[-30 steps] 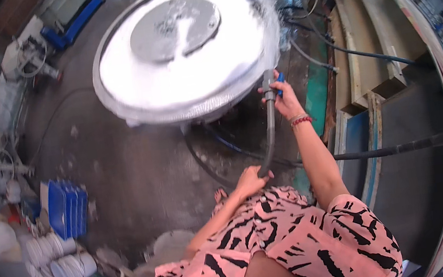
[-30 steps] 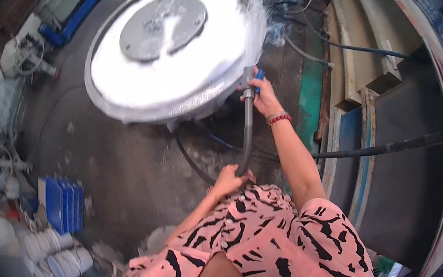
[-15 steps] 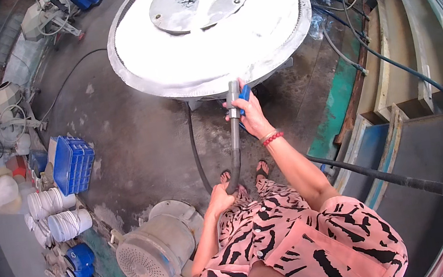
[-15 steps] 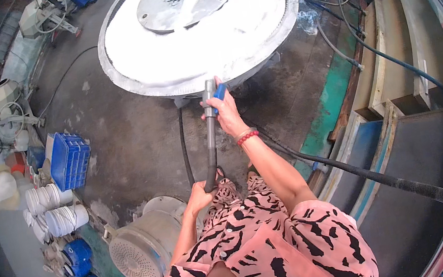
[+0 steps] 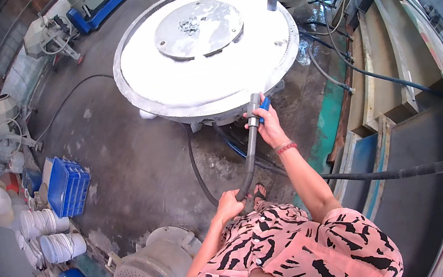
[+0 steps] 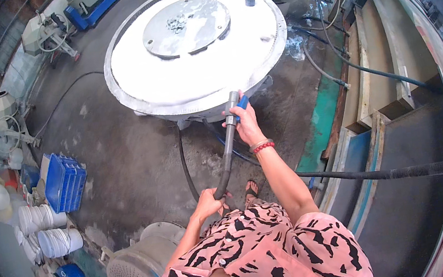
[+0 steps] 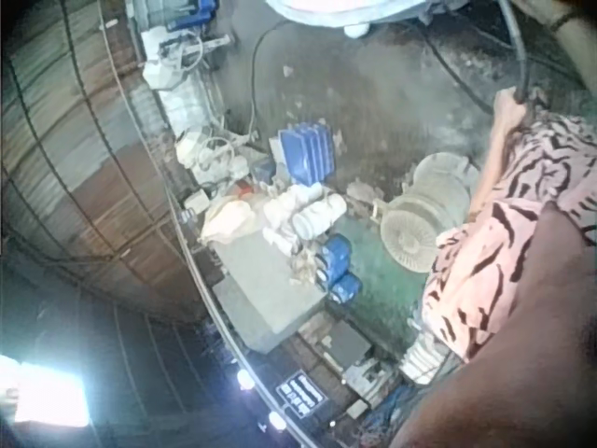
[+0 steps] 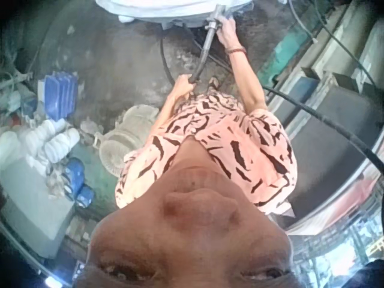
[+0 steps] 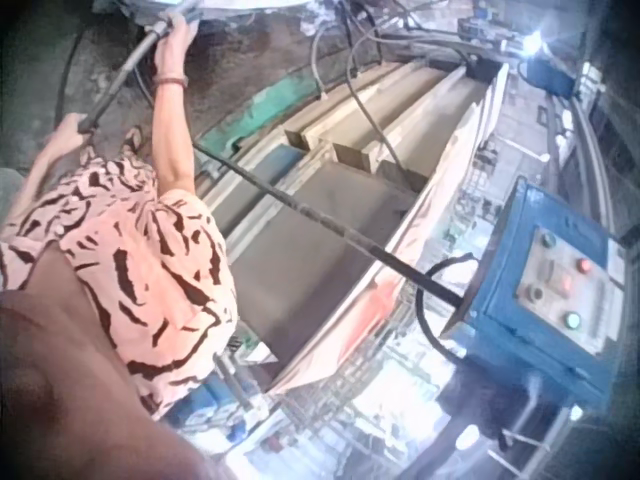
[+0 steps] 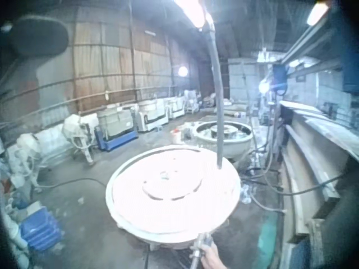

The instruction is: The person uses a hose to spray water and foam into industrial mixing or vibrating tubs to clean them, then sprays the floor and the exterior of the machines.

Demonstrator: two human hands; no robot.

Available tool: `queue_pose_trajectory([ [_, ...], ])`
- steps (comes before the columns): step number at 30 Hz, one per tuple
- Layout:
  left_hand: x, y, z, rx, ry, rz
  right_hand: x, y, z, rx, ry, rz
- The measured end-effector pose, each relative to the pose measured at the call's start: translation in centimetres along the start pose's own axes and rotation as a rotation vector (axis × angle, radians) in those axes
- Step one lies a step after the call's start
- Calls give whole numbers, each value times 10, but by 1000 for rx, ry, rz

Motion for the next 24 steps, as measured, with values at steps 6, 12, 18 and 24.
queue_pose_trajectory([
  [6, 6, -11, 7, -25, -34, 85, -5, 12, 2, -39, -23, -42],
  [12, -22, -17, 9, -17, -93, 94, 23, 18, 0, -18, 55, -20],
  [18, -58, -23, 14, -66, -88, 51, 42, 19, 17, 19, 25, -15],
  [24, -82, -33, 38, -122, -88, 15, 58, 18, 65, 144, -6, -64],
])
Point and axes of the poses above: each hand's wrist, its own z-axis towards the middle knuckle, its own y-axis out of the back of the hand, x = y × z, the point moved 3 cm from there along z, towards the middle knuckle, and after that the axes turned 10 degrees about -z, right-handed, at the moved point
